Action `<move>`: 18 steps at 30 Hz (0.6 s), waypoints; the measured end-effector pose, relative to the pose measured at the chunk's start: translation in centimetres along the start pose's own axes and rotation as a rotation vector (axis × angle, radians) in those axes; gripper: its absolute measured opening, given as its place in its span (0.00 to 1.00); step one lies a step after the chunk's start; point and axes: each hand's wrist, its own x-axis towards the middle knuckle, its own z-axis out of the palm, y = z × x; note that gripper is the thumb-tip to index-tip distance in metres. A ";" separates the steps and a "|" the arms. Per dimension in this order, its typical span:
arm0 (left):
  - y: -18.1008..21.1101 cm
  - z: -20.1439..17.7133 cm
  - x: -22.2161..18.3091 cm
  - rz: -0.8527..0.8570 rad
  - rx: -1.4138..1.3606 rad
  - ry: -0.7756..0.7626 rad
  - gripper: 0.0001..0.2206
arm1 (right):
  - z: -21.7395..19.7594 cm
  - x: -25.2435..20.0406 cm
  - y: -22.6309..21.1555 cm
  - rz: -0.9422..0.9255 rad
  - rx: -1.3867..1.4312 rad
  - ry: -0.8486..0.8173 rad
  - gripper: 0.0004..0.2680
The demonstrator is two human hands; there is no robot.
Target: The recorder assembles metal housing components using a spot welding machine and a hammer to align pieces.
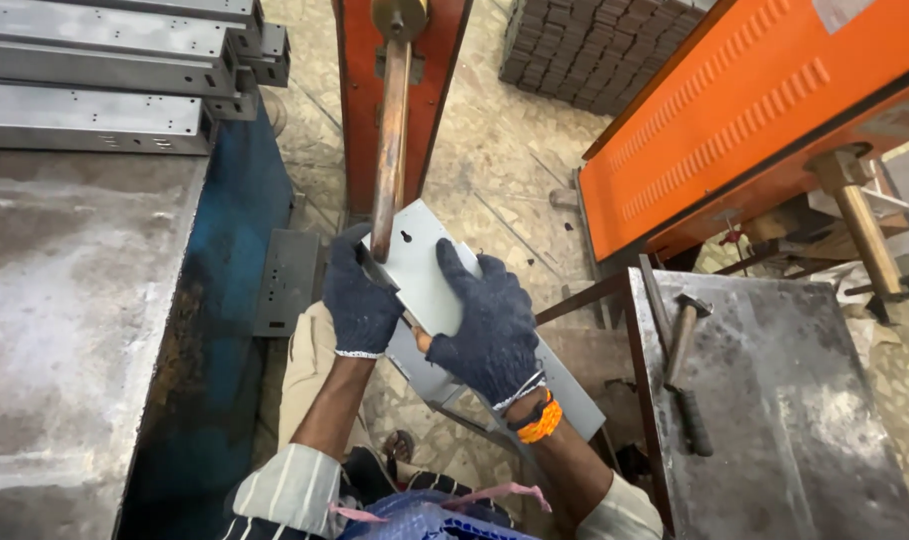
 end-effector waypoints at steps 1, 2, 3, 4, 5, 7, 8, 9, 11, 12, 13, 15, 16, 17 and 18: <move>0.3 -0.1 0.2 0.002 -0.001 -0.002 0.28 | -0.1 0.1 -0.2 0.002 0.000 0.002 0.38; 0.6 -0.2 0.3 -0.003 0.000 -0.008 0.28 | -0.2 0.2 -0.4 0.027 -0.003 -0.033 0.38; 0.9 -0.3 0.4 -0.009 0.000 -0.012 0.29 | -0.4 0.2 -0.6 0.050 -0.007 -0.069 0.39; 0.7 -0.1 0.3 -0.008 -0.001 -0.013 0.29 | -0.4 0.3 -0.4 0.051 -0.008 -0.067 0.39; 0.5 -0.2 0.2 0.002 0.011 -0.013 0.30 | -0.3 0.3 -0.3 0.037 -0.023 -0.057 0.38; 0.2 -0.3 0.2 0.016 0.024 -0.013 0.31 | -0.1 0.3 -0.2 0.023 -0.036 -0.043 0.38; 0.2 -0.3 0.3 0.026 0.022 -0.020 0.31 | 0.0 0.3 -0.1 0.023 -0.037 -0.049 0.39; 0.2 -0.4 0.3 0.035 0.020 -0.032 0.30 | 0.1 0.2 -0.1 0.028 -0.037 -0.055 0.39; -0.5 -0.2 -0.1 0.038 0.011 -0.036 0.30 | -0.2 0.2 -0.4 0.042 -0.035 -0.064 0.39; -0.9 0.0 -0.1 0.039 0.001 -0.037 0.30 | -0.3 0.4 -0.5 0.052 -0.036 -0.075 0.38; -0.3 0.0 0.2 0.044 -0.001 -0.042 0.30 | -0.3 0.5 -0.4 0.057 -0.035 -0.070 0.38; 0.7 -0.2 0.4 -0.001 -0.026 -0.031 0.30 | -0.2 0.3 -0.3 0.043 -0.019 -0.032 0.38; 0.6 -0.3 0.1 -0.002 -0.025 -0.036 0.30 | -0.2 0.2 -0.4 0.048 -0.018 -0.032 0.38; 0.4 -0.3 0.1 -0.008 -0.001 -0.030 0.29 | -0.3 0.3 -0.4 0.053 -0.031 -0.041 0.38; 0.3 -0.3 0.1 -0.013 0.023 -0.025 0.28 | -0.3 0.4 -0.5 0.058 -0.045 -0.050 0.38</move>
